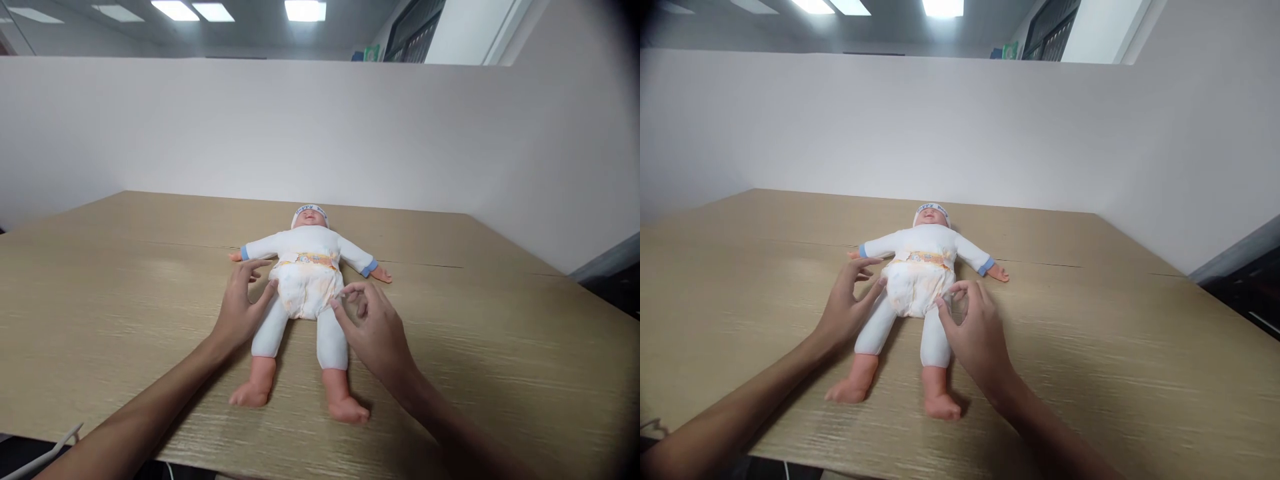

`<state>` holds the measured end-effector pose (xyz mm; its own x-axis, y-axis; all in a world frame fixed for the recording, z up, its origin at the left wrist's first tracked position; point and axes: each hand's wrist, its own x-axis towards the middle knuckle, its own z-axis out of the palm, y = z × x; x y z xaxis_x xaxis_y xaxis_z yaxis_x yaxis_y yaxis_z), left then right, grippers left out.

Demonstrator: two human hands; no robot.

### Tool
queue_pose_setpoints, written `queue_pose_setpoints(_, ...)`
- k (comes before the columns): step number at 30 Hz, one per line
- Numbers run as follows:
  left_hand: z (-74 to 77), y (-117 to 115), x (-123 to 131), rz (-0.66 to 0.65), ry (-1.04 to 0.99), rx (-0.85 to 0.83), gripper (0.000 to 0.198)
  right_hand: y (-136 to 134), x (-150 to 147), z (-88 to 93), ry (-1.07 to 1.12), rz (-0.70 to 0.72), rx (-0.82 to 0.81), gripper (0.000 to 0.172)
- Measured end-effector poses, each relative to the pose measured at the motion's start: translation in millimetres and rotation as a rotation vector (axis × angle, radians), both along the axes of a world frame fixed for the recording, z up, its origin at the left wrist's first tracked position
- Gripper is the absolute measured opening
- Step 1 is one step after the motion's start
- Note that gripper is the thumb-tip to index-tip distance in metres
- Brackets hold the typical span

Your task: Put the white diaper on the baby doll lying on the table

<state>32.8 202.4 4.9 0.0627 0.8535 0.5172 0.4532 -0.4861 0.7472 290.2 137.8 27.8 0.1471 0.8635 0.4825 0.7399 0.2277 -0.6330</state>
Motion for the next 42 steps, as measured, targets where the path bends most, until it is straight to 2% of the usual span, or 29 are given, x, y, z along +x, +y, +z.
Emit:
queue_pose_setpoints(3, 2.7, -2.5, -0.9, -0.039, 0.127, 0.039, 0.031, -1.3, -1.8, -3.4, -0.123, 0.055, 0.147, 0.031)
queue_pose_setpoints(8, -1.8, 2.6, -4.0, -0.013, 0.085, 0.053, 0.031, 3.2, 6.1, -7.6, -0.176, 0.157, 0.169, 0.028)
queue_pose_setpoints(12, -10.1, 33.9, -14.2, 0.036, 0.141, 0.079, 0.029, 39.5, 38.1, -15.8, -0.229, 0.089, 0.257, 0.030)
queue_pose_setpoints(15, -16.0, 71.8, -23.4, 0.167, 0.256, 0.112, 0.031, 81.7, 65.7, -26.5, -0.320, 0.006, 0.225, 0.040)
queue_pose_setpoints(18, -22.7, 105.0, -28.0, 0.283, 0.344, 0.087, 0.042, 114.6, 85.4, -39.0, -0.361, -0.075, 0.156, 0.053)
queue_pose_setpoints(21, -28.5, 121.1, -28.7, 0.318, 0.407, -0.009, 0.055, 126.1, 95.6, -48.3, -0.371, -0.077, 0.072, 0.058)
queue_pose_setpoints(25, -27.1, 118.2, -25.4, 0.334, 0.474, -0.094, 0.066, 119.0, 92.6, -48.4, -0.358, -0.013, 0.033, 0.053)
queue_pose_setpoints(28, -19.1, 107.3, -14.2, 0.253, 0.488, -0.226, 0.071, 110.1, 74.6, -41.1, -0.281, -0.001, -0.023, 0.044)
queue_pose_setpoints(32, -0.3, 86.1, 6.5, 0.070, 0.279, -0.425, 0.068, 95.8, 45.1, -26.6, -0.134, -0.015, -0.105, 0.043)
queue_pose_setpoints(35, 22.0, 57.3, 13.1, 0.090, 0.151, -0.452, 0.061, 78.6, 35.6, -10.9, -0.008, 0.039, -0.109, 0.046)
queue_pose_setpoints(37, 35.9, 24.9, 11.9, 0.112, 0.102, -0.425, 0.057, 61.8, 36.8, 2.2, 0.083, 0.117, -0.103, 0.047)
queue_pose_setpoints(39, 42.2, -21.7, 7.6, 0.093, 0.065, -0.394, 0.055, 38.7, 42.5, 16.3, 0.141, 0.200, -0.085, 0.050)
queue_pose_setpoints(42, 30.8, -112.5, -2.0, 0.061, 0.055, -0.362, 0.052, -9.4, 59.1, 36.8, 0.113, 0.303, -0.107, 0.054)
